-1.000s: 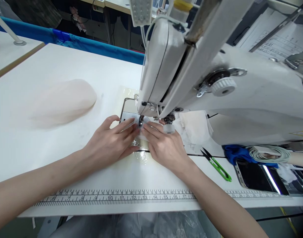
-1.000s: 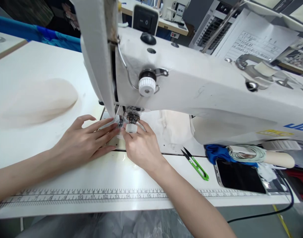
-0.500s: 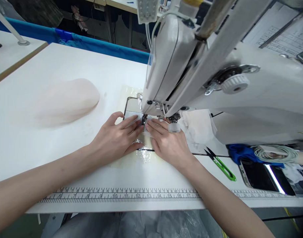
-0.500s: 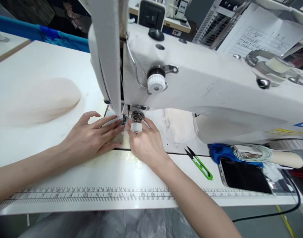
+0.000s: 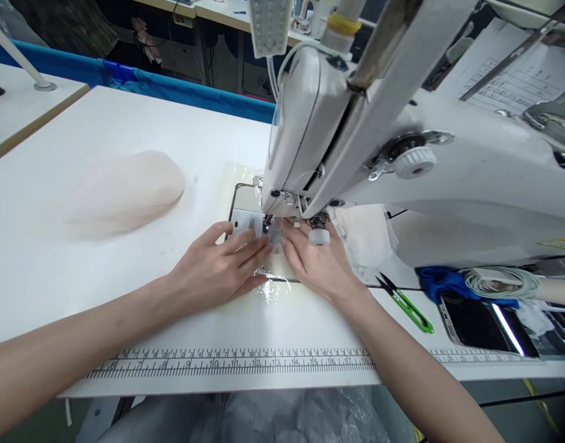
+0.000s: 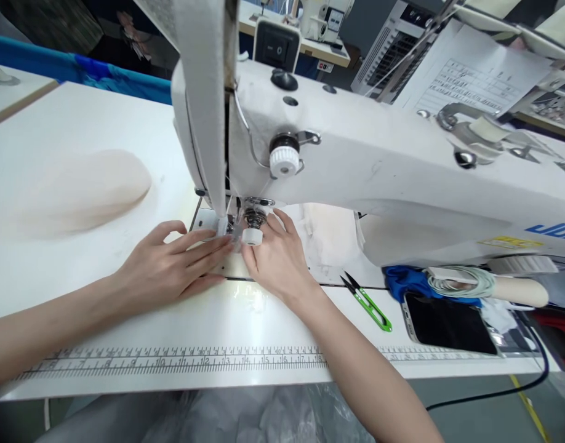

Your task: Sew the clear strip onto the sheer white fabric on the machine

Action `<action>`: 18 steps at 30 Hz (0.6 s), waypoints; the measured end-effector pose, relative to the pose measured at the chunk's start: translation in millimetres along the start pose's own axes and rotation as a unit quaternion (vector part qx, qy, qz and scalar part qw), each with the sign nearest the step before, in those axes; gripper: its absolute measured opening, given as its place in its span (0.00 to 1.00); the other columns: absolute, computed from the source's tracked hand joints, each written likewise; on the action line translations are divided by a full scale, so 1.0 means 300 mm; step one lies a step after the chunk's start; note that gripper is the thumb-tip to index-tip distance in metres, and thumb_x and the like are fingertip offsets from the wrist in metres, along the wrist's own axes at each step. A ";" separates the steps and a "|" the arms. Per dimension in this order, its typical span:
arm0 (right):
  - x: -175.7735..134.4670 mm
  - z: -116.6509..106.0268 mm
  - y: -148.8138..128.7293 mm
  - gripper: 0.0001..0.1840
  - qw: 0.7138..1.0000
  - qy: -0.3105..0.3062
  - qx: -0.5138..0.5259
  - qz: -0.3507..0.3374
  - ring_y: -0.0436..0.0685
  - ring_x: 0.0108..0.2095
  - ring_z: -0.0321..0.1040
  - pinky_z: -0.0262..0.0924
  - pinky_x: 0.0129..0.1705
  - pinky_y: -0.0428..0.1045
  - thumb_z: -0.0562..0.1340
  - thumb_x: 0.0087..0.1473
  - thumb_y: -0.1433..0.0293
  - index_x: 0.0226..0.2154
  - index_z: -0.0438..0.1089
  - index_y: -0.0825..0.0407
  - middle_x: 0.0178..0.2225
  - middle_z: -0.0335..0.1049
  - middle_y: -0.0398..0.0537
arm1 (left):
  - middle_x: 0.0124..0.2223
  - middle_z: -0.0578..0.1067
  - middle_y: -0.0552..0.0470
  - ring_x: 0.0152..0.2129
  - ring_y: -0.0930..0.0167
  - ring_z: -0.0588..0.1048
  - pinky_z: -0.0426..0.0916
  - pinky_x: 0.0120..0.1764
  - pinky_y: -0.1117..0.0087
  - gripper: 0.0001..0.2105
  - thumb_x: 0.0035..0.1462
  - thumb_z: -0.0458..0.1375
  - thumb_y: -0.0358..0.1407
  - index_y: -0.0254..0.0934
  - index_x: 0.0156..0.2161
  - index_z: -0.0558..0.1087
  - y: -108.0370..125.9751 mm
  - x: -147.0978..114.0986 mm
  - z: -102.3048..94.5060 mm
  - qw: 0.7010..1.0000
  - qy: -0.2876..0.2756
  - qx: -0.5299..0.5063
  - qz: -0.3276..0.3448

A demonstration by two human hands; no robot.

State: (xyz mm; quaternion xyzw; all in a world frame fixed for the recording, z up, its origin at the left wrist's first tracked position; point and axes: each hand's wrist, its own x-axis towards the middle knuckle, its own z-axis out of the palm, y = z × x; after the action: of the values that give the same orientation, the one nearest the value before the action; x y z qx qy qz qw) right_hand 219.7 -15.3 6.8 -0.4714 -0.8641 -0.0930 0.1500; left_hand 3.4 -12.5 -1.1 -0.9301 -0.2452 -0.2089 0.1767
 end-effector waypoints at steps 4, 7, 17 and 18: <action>-0.003 -0.026 0.010 0.17 0.999 0.008 -0.035 -0.002 0.59 0.45 0.70 0.49 0.62 0.60 0.52 0.62 0.70 0.42 0.76 0.53 0.36 0.78 0.48 | 0.45 0.80 0.48 0.48 0.63 0.74 0.63 0.47 0.58 0.19 0.66 0.50 0.46 0.36 0.52 0.72 -0.048 -0.008 -0.033 1.000 -0.012 0.015 -0.023; -0.007 -0.041 0.015 0.16 0.998 0.040 -0.051 -0.012 0.58 0.41 0.70 0.49 0.62 0.60 0.53 0.57 0.75 0.37 0.77 0.52 0.34 0.77 0.47 | 0.34 0.81 0.50 0.39 0.61 0.77 0.63 0.43 0.57 0.11 0.64 0.54 0.40 0.38 0.46 0.75 -0.068 -0.013 -0.064 0.991 0.022 0.105 -0.085; -0.025 -0.042 -0.028 0.23 0.998 -0.017 0.004 -0.054 0.58 0.47 0.69 0.58 0.59 0.57 0.52 0.52 0.87 0.40 0.77 0.54 0.43 0.76 0.49 | 0.47 0.79 0.44 0.47 0.56 0.74 0.62 0.49 0.49 0.15 0.68 0.47 0.41 0.36 0.43 0.74 -0.081 -0.022 -0.029 0.980 -0.052 0.076 -0.175; -0.030 -0.041 -0.040 0.24 0.998 -0.015 0.014 -0.063 0.58 0.48 0.69 0.57 0.60 0.57 0.51 0.53 0.87 0.42 0.76 0.54 0.44 0.76 0.48 | 0.49 0.78 0.44 0.48 0.56 0.74 0.63 0.49 0.49 0.13 0.68 0.47 0.38 0.36 0.44 0.73 -0.092 -0.024 -0.033 0.978 -0.038 0.086 -0.188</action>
State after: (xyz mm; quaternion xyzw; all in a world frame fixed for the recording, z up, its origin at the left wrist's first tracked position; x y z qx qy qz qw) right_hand 216.2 -32.5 14.9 -0.4156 -0.8953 -0.0830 0.1373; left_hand -19.8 3.0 10.2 -0.8563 -0.4389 -0.1807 0.2038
